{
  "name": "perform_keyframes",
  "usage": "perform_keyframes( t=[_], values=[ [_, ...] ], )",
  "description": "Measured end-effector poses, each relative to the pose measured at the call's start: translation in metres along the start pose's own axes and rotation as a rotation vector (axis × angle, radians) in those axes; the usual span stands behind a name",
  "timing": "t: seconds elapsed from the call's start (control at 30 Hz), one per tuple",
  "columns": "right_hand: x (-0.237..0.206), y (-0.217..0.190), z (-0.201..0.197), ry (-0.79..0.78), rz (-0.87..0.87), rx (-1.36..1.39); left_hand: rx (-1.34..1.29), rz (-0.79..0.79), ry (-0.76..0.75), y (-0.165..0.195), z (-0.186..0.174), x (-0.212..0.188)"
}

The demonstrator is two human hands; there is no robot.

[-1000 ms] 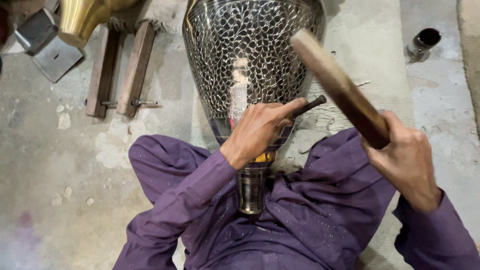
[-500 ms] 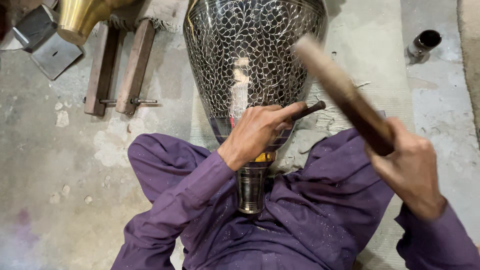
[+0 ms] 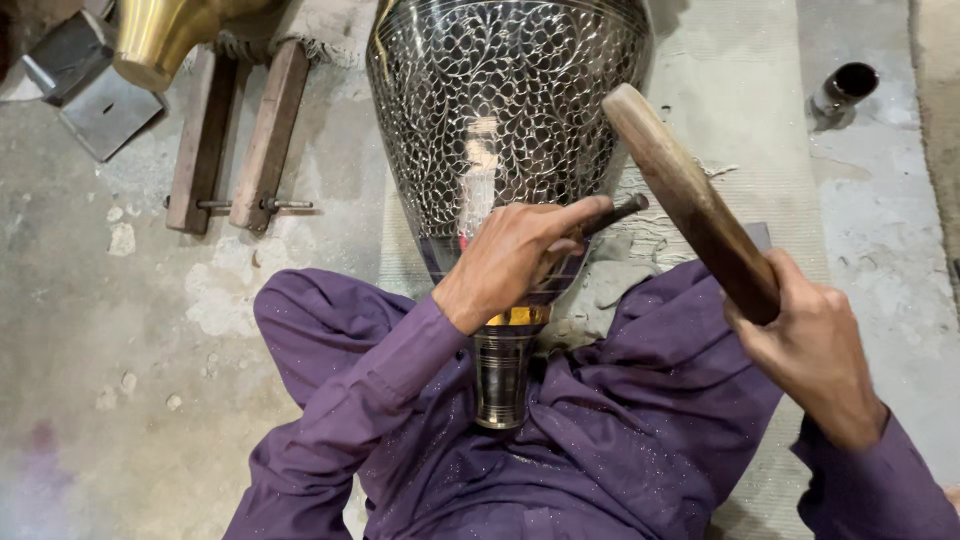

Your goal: The person sits cross-legged on the floor with a large engraved metal vase held between their legs. They position a chisel against the vase surface and repeatedly strike it with a wooden mallet to carve decorative patterns, repositioning the chisel and rotating the vase to work on different areas.

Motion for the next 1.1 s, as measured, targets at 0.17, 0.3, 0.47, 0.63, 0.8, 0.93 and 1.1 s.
perform_keyframes(
  t=[0.17, 0.3, 0.47, 0.63, 0.8, 0.93, 1.1],
  values=[
    [-0.005, -0.035, -0.024, 0.22, -0.232, 0.124, 0.027, -0.046, -0.063, -0.005, 0.003, 0.008],
    [-0.015, -0.05, -0.032, 0.369, -0.448, 0.128, 0.048, -0.009, -0.079, -0.003, 0.002, 0.01],
    [-0.007, -0.014, -0.019, 0.302, -0.248, 0.461, 0.089, 0.01, -0.122, -0.003, 0.008, 0.011],
    [-0.002, -0.013, -0.011, 0.226, -0.311, 0.285, 0.08, -0.018, -0.14, -0.005, 0.015, 0.013],
    [-0.01, -0.029, -0.011, 0.314, -0.432, 0.347, 0.072, -0.042, -0.087, -0.003, 0.005, 0.007],
    [-0.003, -0.026, -0.004, 0.263, -0.243, 0.062, 0.083, -0.042, -0.067, 0.0, -0.001, 0.003],
    [-0.001, -0.045, -0.012, 0.185, -0.42, 0.275, 0.045, -0.026, -0.013, 0.002, -0.005, -0.002]
  ],
)
Point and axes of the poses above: each hand's wrist, its own x-axis towards the middle knuckle, its own z-axis out of the palm, y = z × x, the point moved 8 cm from there along x, towards the middle knuckle, and after that the axes turned 7 degrees about x, right-handed, at the moved point
